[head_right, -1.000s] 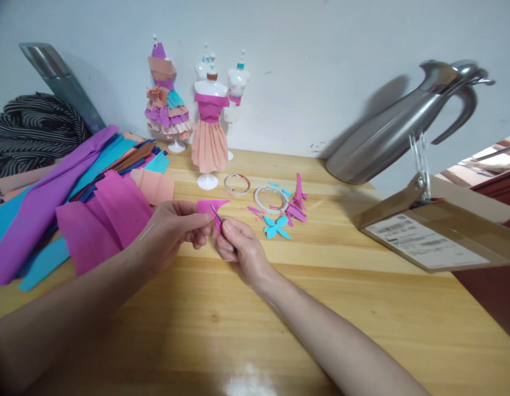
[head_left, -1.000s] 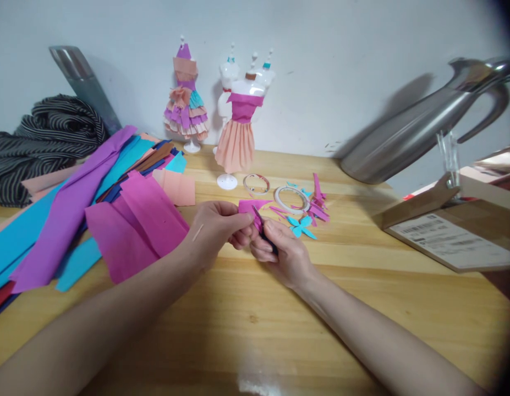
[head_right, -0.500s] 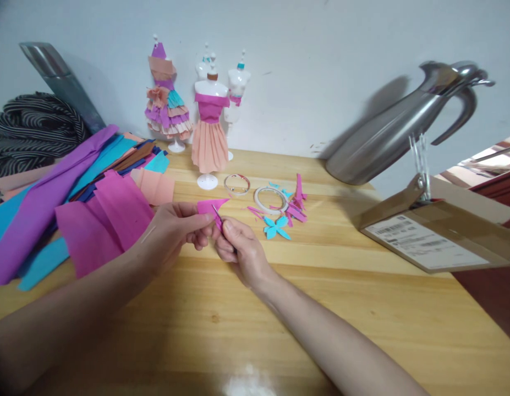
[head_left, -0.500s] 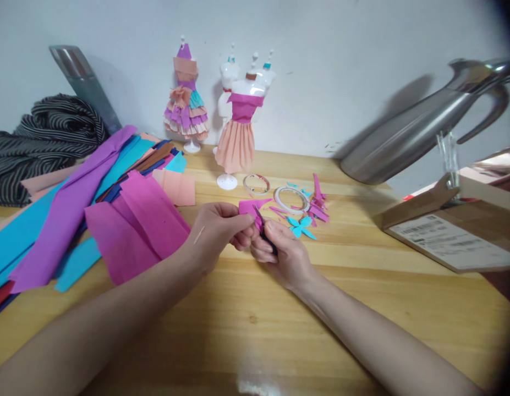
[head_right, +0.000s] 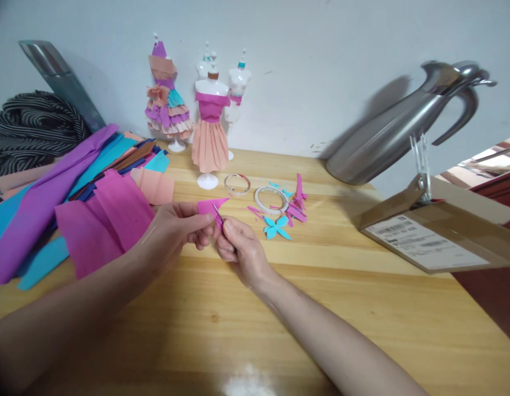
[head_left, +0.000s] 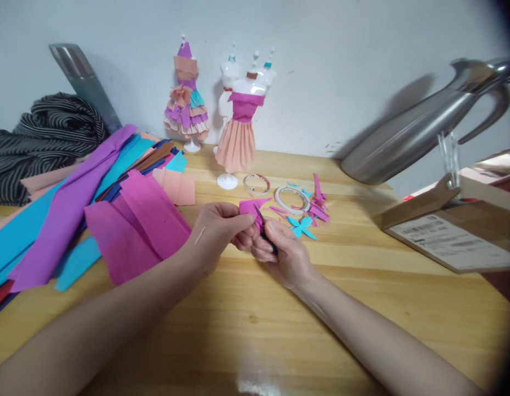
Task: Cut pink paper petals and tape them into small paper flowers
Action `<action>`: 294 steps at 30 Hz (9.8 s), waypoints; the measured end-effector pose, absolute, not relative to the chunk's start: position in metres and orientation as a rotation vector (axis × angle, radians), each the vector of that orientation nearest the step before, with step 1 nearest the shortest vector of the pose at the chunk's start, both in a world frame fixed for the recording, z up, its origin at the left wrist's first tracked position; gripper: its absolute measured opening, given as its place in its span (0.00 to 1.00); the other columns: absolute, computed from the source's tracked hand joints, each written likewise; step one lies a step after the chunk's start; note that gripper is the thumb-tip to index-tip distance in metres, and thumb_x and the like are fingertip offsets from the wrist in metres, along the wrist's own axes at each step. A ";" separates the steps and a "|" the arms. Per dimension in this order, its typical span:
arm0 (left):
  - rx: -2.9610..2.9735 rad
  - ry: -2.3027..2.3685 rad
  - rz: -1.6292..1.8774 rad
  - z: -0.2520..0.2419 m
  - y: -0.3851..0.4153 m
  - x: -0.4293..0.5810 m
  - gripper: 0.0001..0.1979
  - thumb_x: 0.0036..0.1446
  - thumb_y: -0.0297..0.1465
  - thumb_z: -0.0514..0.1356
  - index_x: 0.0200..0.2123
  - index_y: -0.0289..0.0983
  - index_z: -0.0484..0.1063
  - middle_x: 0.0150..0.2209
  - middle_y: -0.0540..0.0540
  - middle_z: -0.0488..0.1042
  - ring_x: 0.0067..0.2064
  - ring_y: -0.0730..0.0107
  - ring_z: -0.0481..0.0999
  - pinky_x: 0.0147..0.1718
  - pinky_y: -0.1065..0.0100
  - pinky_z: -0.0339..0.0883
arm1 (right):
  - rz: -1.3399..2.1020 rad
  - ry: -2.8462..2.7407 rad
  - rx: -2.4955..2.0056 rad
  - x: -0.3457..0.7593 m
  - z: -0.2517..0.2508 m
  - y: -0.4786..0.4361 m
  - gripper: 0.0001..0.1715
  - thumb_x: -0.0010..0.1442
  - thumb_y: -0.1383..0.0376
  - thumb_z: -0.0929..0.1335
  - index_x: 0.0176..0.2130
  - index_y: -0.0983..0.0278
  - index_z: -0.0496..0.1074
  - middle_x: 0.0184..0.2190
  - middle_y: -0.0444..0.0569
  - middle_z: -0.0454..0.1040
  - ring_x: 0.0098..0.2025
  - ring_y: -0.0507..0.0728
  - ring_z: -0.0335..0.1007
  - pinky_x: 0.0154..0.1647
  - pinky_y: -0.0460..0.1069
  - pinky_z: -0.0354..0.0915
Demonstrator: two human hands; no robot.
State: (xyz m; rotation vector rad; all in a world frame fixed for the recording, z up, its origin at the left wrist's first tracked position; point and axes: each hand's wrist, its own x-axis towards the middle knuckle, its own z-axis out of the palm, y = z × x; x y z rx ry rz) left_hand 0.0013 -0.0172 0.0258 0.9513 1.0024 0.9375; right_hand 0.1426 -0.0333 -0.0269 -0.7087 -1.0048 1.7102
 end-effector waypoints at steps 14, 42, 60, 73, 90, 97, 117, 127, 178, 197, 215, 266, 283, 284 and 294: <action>0.954 1.007 0.922 0.028 -0.018 0.001 0.09 0.44 0.29 0.62 0.16 0.32 0.70 0.17 0.49 0.70 0.18 0.80 0.66 0.18 0.76 0.60 | 1.707 -0.989 -0.689 0.142 -0.027 -0.033 0.21 0.56 0.53 0.69 0.24 0.65 0.61 0.16 0.36 0.47 0.17 0.44 0.36 0.16 0.43 0.35; 1.081 1.072 0.997 0.029 -0.016 -0.003 0.11 0.45 0.34 0.64 0.19 0.33 0.71 0.18 0.49 0.71 0.20 0.79 0.66 0.21 0.75 0.61 | 1.697 -0.984 -0.761 0.140 -0.025 -0.034 0.21 0.54 0.51 0.70 0.27 0.66 0.65 0.15 0.34 0.46 0.17 0.44 0.35 0.16 0.43 0.34; 1.099 1.080 0.953 0.034 -0.015 -0.005 0.11 0.45 0.32 0.64 0.17 0.33 0.69 0.17 0.50 0.69 0.19 0.79 0.65 0.21 0.74 0.61 | 1.722 -0.975 -0.767 0.139 -0.021 -0.034 0.22 0.52 0.50 0.71 0.25 0.65 0.65 0.14 0.34 0.47 0.16 0.44 0.35 0.17 0.44 0.33; 1.100 1.044 0.923 0.034 -0.013 -0.007 0.11 0.45 0.33 0.64 0.18 0.33 0.70 0.17 0.49 0.70 0.19 0.79 0.66 0.21 0.74 0.60 | 1.701 -0.984 -0.801 0.140 -0.020 -0.034 0.21 0.52 0.51 0.70 0.28 0.68 0.69 0.15 0.35 0.49 0.16 0.44 0.37 0.16 0.44 0.34; 1.072 1.050 0.869 0.028 -0.015 -0.002 0.11 0.44 0.32 0.63 0.16 0.33 0.70 0.16 0.50 0.69 0.18 0.80 0.65 0.18 0.76 0.59 | 1.687 -1.022 -0.786 0.141 -0.022 -0.034 0.22 0.54 0.50 0.69 0.26 0.65 0.65 0.16 0.35 0.45 0.17 0.45 0.34 0.17 0.44 0.33; 1.086 1.055 0.858 0.030 -0.013 -0.004 0.10 0.43 0.31 0.63 0.17 0.33 0.70 0.16 0.50 0.68 0.18 0.79 0.66 0.18 0.75 0.59 | 1.693 -1.024 -0.790 0.142 -0.023 -0.034 0.22 0.54 0.50 0.69 0.24 0.65 0.63 0.16 0.35 0.45 0.17 0.45 0.35 0.17 0.44 0.34; 1.116 0.998 0.813 0.032 -0.008 -0.011 0.07 0.42 0.29 0.63 0.17 0.33 0.72 0.17 0.50 0.70 0.17 0.79 0.66 0.17 0.75 0.59 | 1.714 -1.043 -0.749 0.142 -0.020 -0.035 0.22 0.54 0.50 0.70 0.26 0.66 0.67 0.15 0.35 0.46 0.17 0.45 0.36 0.17 0.45 0.33; 1.166 0.990 0.730 0.034 -0.003 -0.015 0.10 0.43 0.33 0.65 0.19 0.32 0.72 0.19 0.49 0.71 0.19 0.78 0.68 0.18 0.76 0.62 | 1.693 -1.060 -0.763 0.142 -0.020 -0.034 0.22 0.55 0.50 0.69 0.26 0.66 0.66 0.15 0.35 0.47 0.17 0.44 0.36 0.17 0.44 0.34; 1.083 1.012 0.828 0.027 -0.006 -0.009 0.07 0.41 0.30 0.62 0.18 0.34 0.69 0.16 0.51 0.69 0.17 0.79 0.66 0.18 0.75 0.60 | 1.717 -1.043 -0.774 0.141 -0.022 -0.032 0.20 0.55 0.51 0.68 0.26 0.64 0.65 0.16 0.35 0.45 0.17 0.46 0.33 0.17 0.45 0.32; 1.146 0.983 0.778 0.028 -0.003 -0.013 0.06 0.42 0.29 0.62 0.18 0.33 0.71 0.16 0.51 0.69 0.17 0.79 0.66 0.17 0.76 0.59 | 1.688 -1.059 -0.794 0.140 -0.020 -0.032 0.23 0.52 0.49 0.71 0.23 0.65 0.64 0.15 0.34 0.45 0.16 0.45 0.34 0.16 0.45 0.33; 1.214 1.113 0.822 0.034 -0.003 -0.011 0.06 0.44 0.29 0.62 0.19 0.33 0.70 0.14 0.51 0.68 0.17 0.79 0.67 0.17 0.77 0.61 | 1.685 -1.018 -0.815 0.139 -0.019 -0.033 0.26 0.52 0.49 0.71 0.20 0.63 0.58 0.14 0.35 0.45 0.16 0.45 0.35 0.16 0.44 0.33; 1.118 1.009 0.791 0.028 -0.003 -0.011 0.06 0.42 0.29 0.61 0.18 0.33 0.71 0.13 0.51 0.68 0.16 0.79 0.66 0.17 0.77 0.59 | 1.678 -1.028 -0.796 0.139 -0.020 -0.034 0.29 0.50 0.49 0.72 0.19 0.63 0.55 0.14 0.35 0.45 0.16 0.45 0.37 0.16 0.44 0.36; 1.160 0.996 0.744 0.032 -0.001 -0.014 0.05 0.40 0.29 0.60 0.17 0.33 0.70 0.13 0.51 0.67 0.16 0.78 0.66 0.16 0.76 0.59 | 1.694 -1.055 -0.748 0.139 -0.021 -0.034 0.27 0.52 0.50 0.71 0.20 0.63 0.56 0.15 0.35 0.46 0.16 0.44 0.35 0.16 0.45 0.34; 1.166 1.004 0.735 0.032 -0.001 -0.015 0.05 0.40 0.28 0.60 0.17 0.33 0.70 0.13 0.51 0.67 0.16 0.78 0.66 0.16 0.76 0.59 | 1.692 -1.062 -0.753 0.139 -0.021 -0.034 0.27 0.52 0.50 0.71 0.20 0.63 0.56 0.14 0.35 0.46 0.16 0.44 0.35 0.16 0.45 0.34; 1.289 0.983 0.627 0.038 0.005 -0.023 0.06 0.40 0.28 0.60 0.16 0.34 0.68 0.13 0.51 0.67 0.15 0.78 0.65 0.15 0.75 0.58 | 1.708 -1.075 -0.779 0.139 -0.020 -0.036 0.23 0.53 0.50 0.71 0.22 0.64 0.64 0.13 0.35 0.49 0.16 0.45 0.37 0.17 0.45 0.34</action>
